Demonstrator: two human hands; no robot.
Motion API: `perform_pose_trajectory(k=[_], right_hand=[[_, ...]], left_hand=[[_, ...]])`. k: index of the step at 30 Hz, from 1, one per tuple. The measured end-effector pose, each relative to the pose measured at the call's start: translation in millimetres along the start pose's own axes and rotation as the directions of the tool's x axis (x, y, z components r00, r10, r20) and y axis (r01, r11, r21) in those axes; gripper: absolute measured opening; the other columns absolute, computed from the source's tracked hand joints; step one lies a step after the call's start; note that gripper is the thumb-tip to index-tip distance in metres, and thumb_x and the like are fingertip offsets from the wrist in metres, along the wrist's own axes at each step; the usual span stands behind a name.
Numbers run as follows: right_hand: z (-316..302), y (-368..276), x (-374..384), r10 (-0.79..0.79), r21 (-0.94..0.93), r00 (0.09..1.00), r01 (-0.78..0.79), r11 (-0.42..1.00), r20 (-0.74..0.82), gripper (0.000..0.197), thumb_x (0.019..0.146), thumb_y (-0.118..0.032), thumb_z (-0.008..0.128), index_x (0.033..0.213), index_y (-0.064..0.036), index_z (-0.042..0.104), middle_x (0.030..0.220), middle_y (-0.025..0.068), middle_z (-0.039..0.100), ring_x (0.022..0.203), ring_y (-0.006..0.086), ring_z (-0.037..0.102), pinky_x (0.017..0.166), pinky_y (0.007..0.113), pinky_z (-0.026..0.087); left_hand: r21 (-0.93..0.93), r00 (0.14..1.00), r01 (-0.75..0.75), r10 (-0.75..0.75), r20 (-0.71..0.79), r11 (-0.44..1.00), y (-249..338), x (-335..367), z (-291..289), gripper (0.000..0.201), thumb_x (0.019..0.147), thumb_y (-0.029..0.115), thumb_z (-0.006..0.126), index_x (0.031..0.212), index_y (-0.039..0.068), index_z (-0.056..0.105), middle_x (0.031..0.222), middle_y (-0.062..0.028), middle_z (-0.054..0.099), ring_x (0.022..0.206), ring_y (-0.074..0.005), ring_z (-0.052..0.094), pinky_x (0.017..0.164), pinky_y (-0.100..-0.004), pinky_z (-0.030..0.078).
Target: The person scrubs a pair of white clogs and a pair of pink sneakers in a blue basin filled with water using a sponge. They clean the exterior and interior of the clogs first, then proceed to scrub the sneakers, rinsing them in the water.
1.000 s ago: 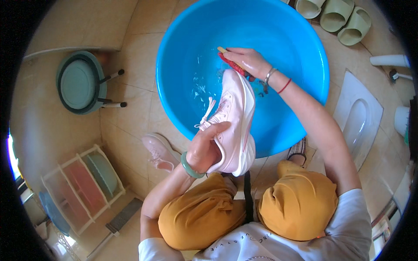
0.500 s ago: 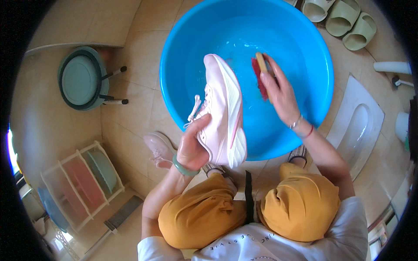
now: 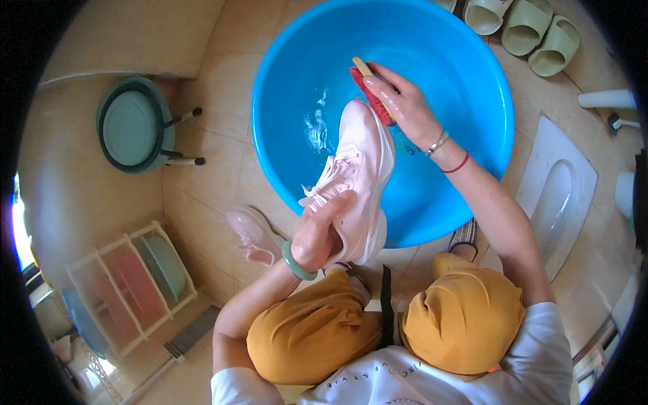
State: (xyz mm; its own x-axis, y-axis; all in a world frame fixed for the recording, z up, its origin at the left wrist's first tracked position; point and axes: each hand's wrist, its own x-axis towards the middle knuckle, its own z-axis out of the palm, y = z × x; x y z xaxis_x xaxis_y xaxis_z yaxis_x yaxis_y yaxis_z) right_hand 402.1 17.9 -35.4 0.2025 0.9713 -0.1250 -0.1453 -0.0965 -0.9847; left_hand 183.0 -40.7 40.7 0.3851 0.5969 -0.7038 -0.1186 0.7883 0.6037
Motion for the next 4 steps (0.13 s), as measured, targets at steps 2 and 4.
perform_pose_trajectory(k=[2,4], right_hand=[[-1,-11,-14,-0.069,0.132,0.997,0.074,0.988,-0.042,0.056,0.096,-0.04,0.056,0.139,-0.0048,0.048,0.13,0.0151,0.058,0.117,0.0204,0.057,0.093,0.028,0.047],[-3,-18,-38,-0.136,0.243,0.989,0.148,0.959,-0.064,0.053,0.098,-0.036,0.054,0.142,-0.0092,0.045,0.132,0.0135,0.056,0.124,0.0197,0.053,0.103,0.027,0.042]], left_hand=[[0.051,0.999,-0.016,0.014,0.042,0.999,4,-4,-8,0.058,0.091,0.019,0.062,0.141,0.005,0.036,0.131,-0.0112,0.052,0.115,-0.0245,0.055,0.098,-0.0385,0.045],[0.128,0.987,-0.121,0.107,0.117,0.984,6,-8,-10,0.069,0.093,0.022,0.061,0.15,0.008,0.024,0.143,-0.0111,0.043,0.128,-0.0259,0.046,0.105,-0.0382,0.04]])
